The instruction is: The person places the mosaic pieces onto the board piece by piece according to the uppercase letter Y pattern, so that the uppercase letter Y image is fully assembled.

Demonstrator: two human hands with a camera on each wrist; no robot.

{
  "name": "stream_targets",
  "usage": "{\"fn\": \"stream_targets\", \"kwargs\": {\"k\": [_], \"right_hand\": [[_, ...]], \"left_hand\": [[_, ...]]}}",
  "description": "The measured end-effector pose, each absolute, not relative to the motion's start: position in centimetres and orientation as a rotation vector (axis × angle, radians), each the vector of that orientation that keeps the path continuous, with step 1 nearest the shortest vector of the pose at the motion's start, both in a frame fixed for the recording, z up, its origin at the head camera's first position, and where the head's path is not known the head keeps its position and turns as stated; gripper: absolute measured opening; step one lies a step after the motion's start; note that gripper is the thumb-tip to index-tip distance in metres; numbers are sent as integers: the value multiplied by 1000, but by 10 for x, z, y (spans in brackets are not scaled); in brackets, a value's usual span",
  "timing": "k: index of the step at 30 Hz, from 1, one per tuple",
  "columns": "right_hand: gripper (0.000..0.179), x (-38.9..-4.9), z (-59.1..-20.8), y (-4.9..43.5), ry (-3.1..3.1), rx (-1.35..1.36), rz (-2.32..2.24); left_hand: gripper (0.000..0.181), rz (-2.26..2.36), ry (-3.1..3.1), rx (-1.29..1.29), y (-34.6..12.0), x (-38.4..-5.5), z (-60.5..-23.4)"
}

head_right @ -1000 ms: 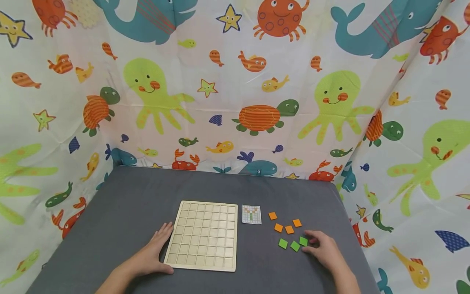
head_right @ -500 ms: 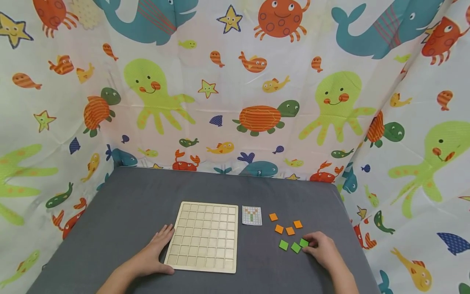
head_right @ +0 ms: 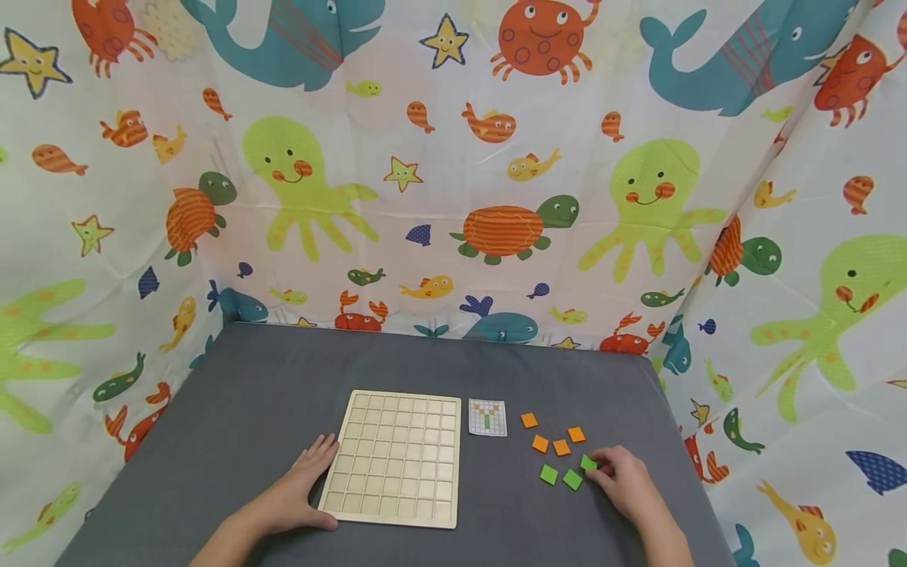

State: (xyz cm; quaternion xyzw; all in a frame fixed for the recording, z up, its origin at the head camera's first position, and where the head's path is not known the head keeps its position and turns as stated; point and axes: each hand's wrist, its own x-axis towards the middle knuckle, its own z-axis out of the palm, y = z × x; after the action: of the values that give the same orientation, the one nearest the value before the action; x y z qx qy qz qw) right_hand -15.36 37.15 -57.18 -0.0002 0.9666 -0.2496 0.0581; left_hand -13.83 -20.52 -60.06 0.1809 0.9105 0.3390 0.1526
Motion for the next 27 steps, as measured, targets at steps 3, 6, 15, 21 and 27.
{"fn": "stream_targets", "kwargs": {"k": [3,6,15,21,27], "right_hand": [[26,-153,-565,367,2959,-53,-757],[25,-154,-560,361,2976,-90,-765],[23,-155,-552,344,3016,-134,-781],[22,-155,-548,331,3019,-180,-809],[21,-157,-544,316,3017,-253,-849]], "left_hand": [[134,982,2612,521,-206,-138,-601],[135,989,2611,518,-206,-138,-601],[133,998,2583,497,-204,-137,-598],[133,996,2576,478,-204,-138,-600],[135,990,2584,475,-204,-139,-600]]}}
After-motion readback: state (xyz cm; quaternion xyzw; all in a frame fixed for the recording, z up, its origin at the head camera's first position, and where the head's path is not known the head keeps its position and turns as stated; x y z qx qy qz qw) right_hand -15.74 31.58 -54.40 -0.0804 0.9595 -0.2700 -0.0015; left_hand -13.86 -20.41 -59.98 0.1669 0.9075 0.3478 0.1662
